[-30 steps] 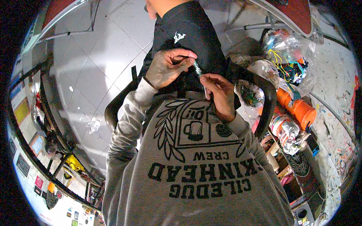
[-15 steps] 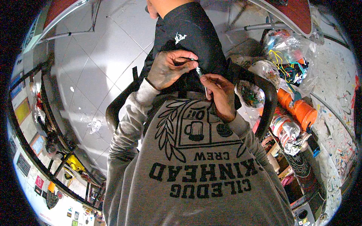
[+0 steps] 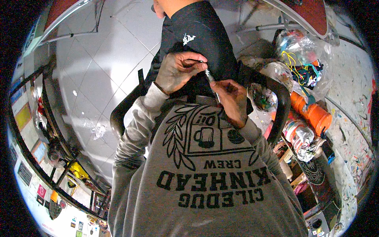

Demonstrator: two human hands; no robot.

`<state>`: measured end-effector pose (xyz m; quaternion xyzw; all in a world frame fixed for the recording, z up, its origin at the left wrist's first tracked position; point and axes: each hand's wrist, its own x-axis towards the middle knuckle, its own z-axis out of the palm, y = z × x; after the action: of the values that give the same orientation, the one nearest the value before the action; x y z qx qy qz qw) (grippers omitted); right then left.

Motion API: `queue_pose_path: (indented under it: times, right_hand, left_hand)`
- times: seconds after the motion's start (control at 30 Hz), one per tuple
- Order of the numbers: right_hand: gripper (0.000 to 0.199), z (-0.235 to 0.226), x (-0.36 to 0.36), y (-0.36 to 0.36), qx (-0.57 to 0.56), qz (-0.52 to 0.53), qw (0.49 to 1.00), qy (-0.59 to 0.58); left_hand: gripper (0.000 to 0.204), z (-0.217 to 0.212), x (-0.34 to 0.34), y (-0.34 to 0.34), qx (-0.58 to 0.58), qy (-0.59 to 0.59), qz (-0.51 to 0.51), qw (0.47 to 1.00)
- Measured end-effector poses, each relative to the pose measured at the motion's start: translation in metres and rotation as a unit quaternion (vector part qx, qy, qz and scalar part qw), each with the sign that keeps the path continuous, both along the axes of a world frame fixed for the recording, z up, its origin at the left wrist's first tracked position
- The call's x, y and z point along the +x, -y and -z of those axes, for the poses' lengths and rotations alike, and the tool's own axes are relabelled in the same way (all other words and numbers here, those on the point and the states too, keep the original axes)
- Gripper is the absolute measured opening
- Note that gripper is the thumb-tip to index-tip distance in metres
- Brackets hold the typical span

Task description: The person assembles a component by hand and with a small wooden stick, inserting a white plastic piece and a metal tip into a green tube.

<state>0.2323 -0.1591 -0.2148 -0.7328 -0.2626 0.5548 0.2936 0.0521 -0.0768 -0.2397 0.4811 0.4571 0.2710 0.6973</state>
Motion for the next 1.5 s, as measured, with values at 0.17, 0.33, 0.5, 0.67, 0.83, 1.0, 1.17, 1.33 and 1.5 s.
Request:
queue_pose_path:
  times: [0.17, 0.33, 0.5, 0.67, 0.83, 1.0, 1.17, 1.33, 1.5]
  right_hand:
    - [0.025, 0.003, 0.002, -0.002, 0.014, -0.026, 0.999, 0.039]
    - [0.028, 0.024, 0.017, 0.007, 0.082, -0.081, 0.993, 0.016]
    - [0.029, 0.001, 0.01, -0.009, 0.037, -0.09, 0.994, 0.046]
    - [0.03, 0.004, 0.011, -0.007, -0.003, -0.071, 0.995, 0.065]
    - [0.031, 0.0, 0.008, -0.009, 0.009, -0.074, 0.995, 0.065]
    - [0.03, 0.015, 0.01, -0.001, 0.038, -0.056, 0.997, 0.045]
    - [0.028, 0.007, 0.009, -0.006, -0.008, -0.084, 0.993, 0.083]
    - [0.028, 0.006, 0.007, -0.007, -0.001, -0.082, 0.99, 0.112]
    - [0.028, 0.019, 0.014, -0.003, 0.007, -0.071, 0.993, 0.099]
  left_hand:
    - [0.021, -0.003, 0.001, -0.001, 0.005, 0.004, 0.004, 1.0]
    - [0.016, -0.01, 0.003, -0.003, -0.021, -0.01, -0.011, 1.0]
    - [0.016, -0.005, 0.005, -0.001, 0.0, -0.003, -0.018, 1.0]
    - [0.017, 0.003, 0.006, 0.002, 0.032, -0.03, -0.015, 0.999]
    - [0.018, 0.001, 0.004, 0.002, 0.008, -0.038, -0.001, 0.999]
    - [0.018, 0.01, 0.005, 0.003, -0.001, -0.049, 0.003, 0.999]
    - [0.018, 0.005, 0.005, 0.002, 0.017, -0.065, 0.007, 0.998]
    - [0.018, -0.003, 0.007, 0.001, 0.012, -0.095, 0.01, 0.995]
    - [0.019, 0.001, 0.007, 0.002, 0.022, -0.094, 0.011, 0.995]
